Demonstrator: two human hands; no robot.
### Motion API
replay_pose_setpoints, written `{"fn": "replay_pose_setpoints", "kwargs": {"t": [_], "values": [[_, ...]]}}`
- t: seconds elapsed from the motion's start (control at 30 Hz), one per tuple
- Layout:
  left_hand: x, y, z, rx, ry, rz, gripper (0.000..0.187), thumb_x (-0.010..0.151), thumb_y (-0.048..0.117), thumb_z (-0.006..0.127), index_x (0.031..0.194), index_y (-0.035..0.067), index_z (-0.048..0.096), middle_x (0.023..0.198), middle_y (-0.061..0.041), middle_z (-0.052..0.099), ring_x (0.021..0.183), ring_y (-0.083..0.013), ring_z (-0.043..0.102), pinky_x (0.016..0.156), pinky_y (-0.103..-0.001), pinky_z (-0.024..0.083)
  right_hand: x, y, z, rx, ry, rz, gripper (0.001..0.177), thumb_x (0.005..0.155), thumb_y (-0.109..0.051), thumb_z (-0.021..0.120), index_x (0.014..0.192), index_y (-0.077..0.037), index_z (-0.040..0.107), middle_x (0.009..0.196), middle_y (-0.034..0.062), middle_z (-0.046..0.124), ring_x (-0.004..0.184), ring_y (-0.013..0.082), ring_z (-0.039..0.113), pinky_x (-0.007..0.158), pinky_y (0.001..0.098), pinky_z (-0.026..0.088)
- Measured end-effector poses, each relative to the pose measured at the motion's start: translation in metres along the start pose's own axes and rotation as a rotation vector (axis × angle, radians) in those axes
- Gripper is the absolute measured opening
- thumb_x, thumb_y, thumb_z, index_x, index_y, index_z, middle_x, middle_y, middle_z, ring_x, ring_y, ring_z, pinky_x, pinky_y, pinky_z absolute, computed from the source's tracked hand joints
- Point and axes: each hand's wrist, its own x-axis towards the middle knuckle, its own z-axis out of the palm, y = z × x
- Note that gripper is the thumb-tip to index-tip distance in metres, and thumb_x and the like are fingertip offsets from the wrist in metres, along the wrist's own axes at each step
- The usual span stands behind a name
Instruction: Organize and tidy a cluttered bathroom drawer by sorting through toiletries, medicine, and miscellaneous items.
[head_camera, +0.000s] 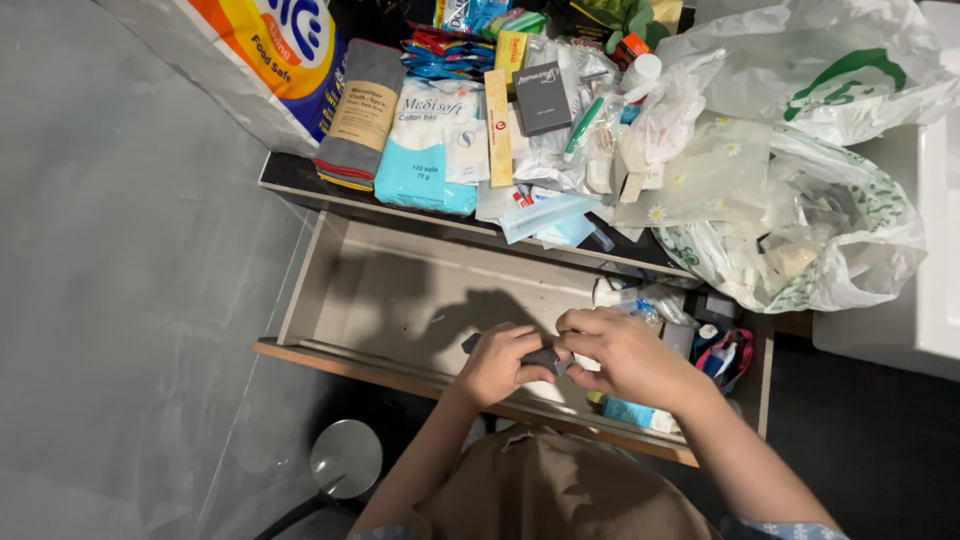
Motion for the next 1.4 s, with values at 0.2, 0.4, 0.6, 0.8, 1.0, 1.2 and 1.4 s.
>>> {"fn": "replay_pose_setpoints", "kwargs": {"t": [0.2, 0.4, 0.6, 0.8, 1.0, 1.2, 1.4], "values": [[-0.002, -0.004, 0.001, 0.056, 0.001, 0.074, 0.047, 0.089, 0.055, 0.067, 0.113, 0.015, 0.072, 0.103, -0.008, 0.07, 0.096, -0.0344, 0.065, 0.088, -0.043, 0.05, -0.004, -0.001, 0.001, -0.006, 0.009, 0.002, 0.025, 0.073, -0.012, 0.079, 0.096, -0.008, 0.07, 0.097, 0.0065, 0.065, 0.091, 0.0316, 0.066, 0.08, 0.0429, 0.053], [0.002, 0.005, -0.009, 0.13, 0.108, 0.059, 0.056, 0.084, 0.052, 0.072, 0.118, 0.008, 0.068, 0.107, -0.008, 0.07, 0.097, -0.0319, 0.067, 0.086, -0.041, 0.048, -0.005, -0.007, 0.002, -0.201, 0.249, -0.194, 0.028, 0.075, -0.016, 0.083, 0.099, -0.009, 0.071, 0.112, 0.0071, 0.068, 0.096, 0.029, 0.066, 0.079, 0.0415, 0.052], [0.009, 0.023, -0.027, 0.281, 0.138, 0.152, 0.056, 0.075, 0.055, 0.076, 0.111, 0.012, 0.07, 0.098, -0.005, 0.068, 0.093, -0.0286, 0.066, 0.089, -0.04, 0.047, -0.018, -0.005, 0.016, -0.24, 0.431, -0.244, 0.031, 0.075, -0.013, 0.084, 0.104, -0.01, 0.073, 0.119, 0.0104, 0.067, 0.102, 0.0304, 0.066, 0.084, 0.0446, 0.054], [0.013, 0.029, -0.034, 0.259, 0.146, 0.214, 0.057, 0.075, 0.053, 0.077, 0.113, 0.012, 0.069, 0.097, -0.005, 0.067, 0.089, -0.0282, 0.064, 0.085, -0.04, 0.047, -0.016, -0.011, 0.011, -0.218, 0.467, -0.218, 0.036, 0.074, -0.015, 0.085, 0.109, -0.014, 0.075, 0.12, 0.0135, 0.063, 0.111, 0.0345, 0.063, 0.089, 0.0461, 0.053], [0.011, 0.03, -0.042, 0.287, 0.1, 0.163, 0.054, 0.072, 0.047, 0.083, 0.112, 0.013, 0.07, 0.092, -0.004, 0.066, 0.084, -0.0285, 0.064, 0.081, -0.04, 0.048, -0.012, -0.022, 0.012, -0.265, 0.405, -0.105, 0.033, 0.074, -0.017, 0.085, 0.106, -0.016, 0.076, 0.121, 0.0097, 0.063, 0.117, 0.0345, 0.061, 0.092, 0.0475, 0.052], [0.007, 0.036, -0.049, 0.267, 0.124, 0.153, 0.052, 0.072, 0.042, 0.085, 0.113, 0.013, 0.07, 0.093, -0.004, 0.067, 0.084, -0.0274, 0.066, 0.081, -0.04, 0.049, -0.004, -0.037, 0.008, -0.308, 0.38, -0.063, 0.035, 0.073, -0.019, 0.085, 0.107, -0.017, 0.079, 0.121, 0.0105, 0.064, 0.117, 0.0351, 0.059, 0.089, 0.0484, 0.05], [0.0, 0.032, -0.045, 0.271, 0.122, 0.142, 0.055, 0.072, 0.042, 0.085, 0.115, 0.011, 0.071, 0.091, -0.005, 0.066, 0.082, -0.0272, 0.066, 0.084, -0.04, 0.05, -0.01, -0.033, 0.019, -0.246, 0.364, -0.032, 0.036, 0.072, -0.016, 0.084, 0.107, -0.016, 0.077, 0.121, 0.0097, 0.064, 0.12, 0.0329, 0.059, 0.091, 0.047, 0.051]]}}
